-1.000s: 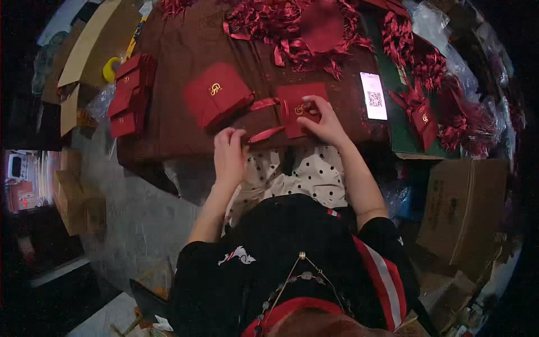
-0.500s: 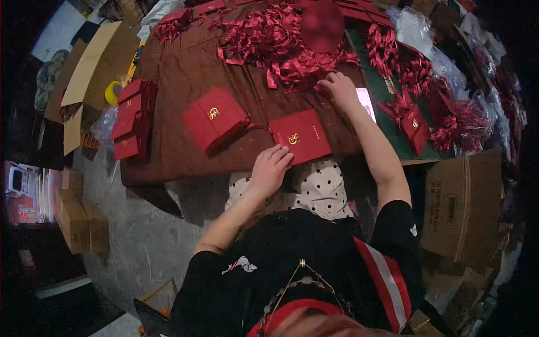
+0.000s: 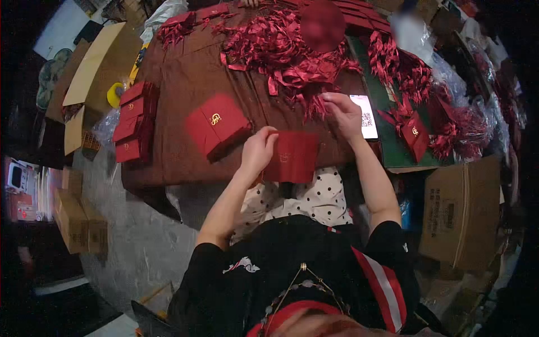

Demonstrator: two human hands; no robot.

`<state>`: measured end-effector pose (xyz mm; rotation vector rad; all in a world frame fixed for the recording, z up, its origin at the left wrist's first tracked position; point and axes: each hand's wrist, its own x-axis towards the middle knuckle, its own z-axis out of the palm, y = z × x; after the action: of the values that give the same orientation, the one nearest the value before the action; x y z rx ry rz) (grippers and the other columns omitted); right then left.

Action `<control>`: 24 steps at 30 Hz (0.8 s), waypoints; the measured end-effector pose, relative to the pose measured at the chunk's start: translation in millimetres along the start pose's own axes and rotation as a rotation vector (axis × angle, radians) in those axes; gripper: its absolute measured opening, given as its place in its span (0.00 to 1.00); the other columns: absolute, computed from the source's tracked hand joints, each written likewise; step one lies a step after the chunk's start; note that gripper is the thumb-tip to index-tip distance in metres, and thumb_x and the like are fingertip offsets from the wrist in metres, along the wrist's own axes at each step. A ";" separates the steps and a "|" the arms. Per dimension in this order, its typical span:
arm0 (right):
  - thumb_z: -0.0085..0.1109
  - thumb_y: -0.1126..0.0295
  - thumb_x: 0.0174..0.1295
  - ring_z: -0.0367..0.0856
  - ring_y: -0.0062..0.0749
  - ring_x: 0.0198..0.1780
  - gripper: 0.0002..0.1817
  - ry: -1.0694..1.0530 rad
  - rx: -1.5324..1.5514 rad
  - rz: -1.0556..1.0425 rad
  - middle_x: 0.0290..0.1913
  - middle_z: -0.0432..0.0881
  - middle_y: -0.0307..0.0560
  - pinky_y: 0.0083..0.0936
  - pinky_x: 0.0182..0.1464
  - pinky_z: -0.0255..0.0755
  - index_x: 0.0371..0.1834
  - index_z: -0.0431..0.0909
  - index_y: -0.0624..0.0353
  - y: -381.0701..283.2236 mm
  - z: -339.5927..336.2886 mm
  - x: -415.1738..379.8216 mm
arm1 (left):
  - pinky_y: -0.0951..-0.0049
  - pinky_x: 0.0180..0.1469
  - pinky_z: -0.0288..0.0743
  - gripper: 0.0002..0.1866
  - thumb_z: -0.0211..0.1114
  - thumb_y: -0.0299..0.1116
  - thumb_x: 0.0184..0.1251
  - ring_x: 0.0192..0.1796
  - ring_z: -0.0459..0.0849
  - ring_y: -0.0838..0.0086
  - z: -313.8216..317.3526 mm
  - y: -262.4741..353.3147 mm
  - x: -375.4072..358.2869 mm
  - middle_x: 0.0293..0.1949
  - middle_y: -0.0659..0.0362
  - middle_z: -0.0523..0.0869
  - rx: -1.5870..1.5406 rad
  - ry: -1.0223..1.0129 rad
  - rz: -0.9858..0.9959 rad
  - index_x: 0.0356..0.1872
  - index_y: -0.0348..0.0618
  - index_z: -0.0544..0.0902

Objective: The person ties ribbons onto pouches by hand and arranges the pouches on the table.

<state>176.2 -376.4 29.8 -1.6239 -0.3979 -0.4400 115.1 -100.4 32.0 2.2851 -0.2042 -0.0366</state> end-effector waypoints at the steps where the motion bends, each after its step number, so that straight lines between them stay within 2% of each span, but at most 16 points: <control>1: 0.61 0.81 0.68 0.84 0.28 0.52 0.10 0.031 0.026 0.001 0.51 0.86 0.47 0.24 0.56 0.78 0.50 0.84 0.63 -2.1 -4.6 -6.2 | 0.58 0.48 0.79 0.18 0.56 0.40 0.78 0.47 0.87 0.52 11.9 -9.9 5.6 0.47 0.46 0.88 0.033 0.035 0.067 0.56 0.38 0.82; 2: 0.62 0.81 0.67 0.84 0.28 0.51 0.10 0.062 0.052 0.001 0.50 0.86 0.47 0.24 0.56 0.78 0.50 0.84 0.64 -14.6 -8.3 -9.1 | 0.56 0.50 0.79 0.18 0.56 0.41 0.78 0.47 0.87 0.51 14.8 -6.6 10.3 0.47 0.46 0.88 0.066 -0.021 -0.019 0.56 0.39 0.82; 4: 0.56 0.80 0.71 0.83 0.29 0.52 0.09 0.103 0.016 -0.138 0.49 0.85 0.46 0.25 0.57 0.77 0.51 0.83 0.65 -44.9 -16.4 -9.7 | 0.55 0.50 0.79 0.18 0.58 0.42 0.77 0.47 0.86 0.50 26.1 -8.0 14.3 0.48 0.46 0.88 0.178 0.078 0.025 0.57 0.40 0.82; 6: 0.56 0.78 0.72 0.82 0.29 0.52 0.09 0.221 0.170 -0.212 0.48 0.84 0.46 0.25 0.56 0.77 0.52 0.82 0.66 -82.4 -16.5 -9.6 | 0.54 0.51 0.78 0.18 0.60 0.41 0.76 0.50 0.84 0.51 38.7 -18.8 19.2 0.49 0.47 0.86 0.189 0.182 0.112 0.59 0.44 0.81; 7: 0.56 0.78 0.72 0.82 0.29 0.49 0.09 0.225 0.133 -0.279 0.48 0.83 0.46 0.27 0.55 0.77 0.52 0.82 0.65 -97.7 -22.2 -9.3 | 0.54 0.51 0.77 0.18 0.61 0.41 0.75 0.51 0.83 0.51 44.0 -21.3 20.6 0.49 0.48 0.86 0.238 0.231 0.146 0.59 0.45 0.81; 9: 0.55 0.81 0.71 0.81 0.29 0.48 0.10 0.253 0.200 -0.321 0.48 0.82 0.46 0.27 0.55 0.75 0.51 0.83 0.65 -128.3 -20.2 -14.1 | 0.56 0.53 0.74 0.18 0.67 0.41 0.71 0.54 0.76 0.52 43.5 -10.5 14.9 0.51 0.50 0.79 0.403 0.378 0.222 0.58 0.46 0.81; 10: 0.55 0.81 0.70 0.80 0.30 0.48 0.10 0.250 -0.036 -0.330 0.48 0.82 0.46 0.26 0.55 0.74 0.51 0.83 0.65 -145.0 -16.0 -14.0 | 0.56 0.53 0.73 0.19 0.69 0.41 0.69 0.54 0.74 0.52 40.0 -2.9 10.0 0.52 0.51 0.76 0.484 0.469 0.274 0.57 0.46 0.81; 11: 0.55 0.82 0.69 0.80 0.30 0.48 0.11 0.241 -0.273 -0.338 0.48 0.82 0.46 0.25 0.55 0.73 0.50 0.83 0.65 -154.8 -9.3 -14.7 | 0.57 0.52 0.72 0.22 0.72 0.42 0.67 0.54 0.73 0.53 39.7 -3.1 6.1 0.52 0.51 0.75 0.479 0.462 0.260 0.58 0.47 0.80; 12: 0.55 0.83 0.68 0.79 0.31 0.49 0.11 0.173 -0.176 -0.174 0.47 0.81 0.47 0.23 0.54 0.72 0.51 0.82 0.66 -151.6 -0.6 -18.7 | 0.56 0.51 0.72 0.23 0.72 0.43 0.66 0.53 0.74 0.53 38.5 -0.4 0.4 0.51 0.50 0.75 0.470 0.438 0.234 0.58 0.46 0.79; 13: 0.55 0.83 0.67 0.79 0.31 0.48 0.13 0.080 -0.232 -0.216 0.45 0.80 0.46 0.23 0.52 0.72 0.52 0.83 0.64 -144.3 10.3 -20.3 | 0.56 0.50 0.72 0.24 0.73 0.44 0.65 0.53 0.75 0.53 36.6 2.0 -8.2 0.50 0.50 0.76 0.462 0.409 0.204 0.58 0.45 0.79; 15: 0.54 0.81 0.67 0.79 0.38 0.46 0.14 -0.108 -0.297 0.022 0.44 0.78 0.50 0.26 0.52 0.72 0.53 0.83 0.60 -114.6 31.9 -37.4 | 0.55 0.51 0.74 0.28 0.74 0.46 0.63 0.51 0.77 0.51 28.1 10.1 -26.6 0.48 0.48 0.78 0.362 0.275 0.089 0.59 0.41 0.78; 16: 0.55 0.80 0.67 0.81 0.40 0.46 0.13 -0.151 -0.349 0.039 0.44 0.80 0.51 0.28 0.51 0.74 0.52 0.83 0.60 -95.4 42.0 -45.8 | 0.55 0.52 0.74 0.29 0.74 0.47 0.62 0.51 0.78 0.50 27.3 9.6 -33.0 0.49 0.46 0.78 0.351 0.208 0.034 0.59 0.40 0.77; 18: 0.59 0.79 0.66 0.82 0.31 0.46 0.13 -0.226 -0.370 0.115 0.45 0.84 0.49 0.25 0.52 0.74 0.52 0.83 0.62 -57.3 58.2 -66.8 | 0.54 0.56 0.74 0.31 0.75 0.45 0.60 0.56 0.78 0.48 30.2 8.8 -40.3 0.52 0.45 0.79 0.327 0.155 -0.042 0.60 0.39 0.77; 21: 0.68 0.72 0.60 0.86 0.32 0.38 0.12 -0.177 -0.304 0.367 0.41 0.87 0.48 0.26 0.42 0.78 0.47 0.84 0.61 -37.4 78.6 -78.8 | 0.52 0.56 0.74 0.30 0.76 0.41 0.59 0.55 0.78 0.48 33.7 -2.2 -42.0 0.51 0.46 0.79 0.225 0.232 0.037 0.59 0.38 0.76; 22: 0.68 0.72 0.60 0.86 0.32 0.38 0.12 -0.179 -0.301 0.367 0.41 0.87 0.48 0.26 0.42 0.78 0.47 0.84 0.61 -34.2 81.6 -79.7 | 0.52 0.55 0.74 0.30 0.77 0.41 0.59 0.55 0.78 0.49 35.5 -3.8 -42.1 0.50 0.47 0.79 0.179 0.270 0.078 0.58 0.38 0.76; 24: 0.69 0.71 0.60 0.86 0.31 0.40 0.11 -0.149 -0.371 0.282 0.40 0.88 0.47 0.26 0.43 0.78 0.45 0.85 0.61 -28.8 86.5 -78.3 | 0.55 0.52 0.75 0.28 0.78 0.37 0.56 0.50 0.80 0.54 35.1 -2.5 -38.5 0.46 0.50 0.80 0.111 0.276 -0.008 0.56 0.41 0.77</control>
<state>98.4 -287.5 7.9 -2.0473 -0.1981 -0.1844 74.2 -118.8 5.4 2.3707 -0.0545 0.2907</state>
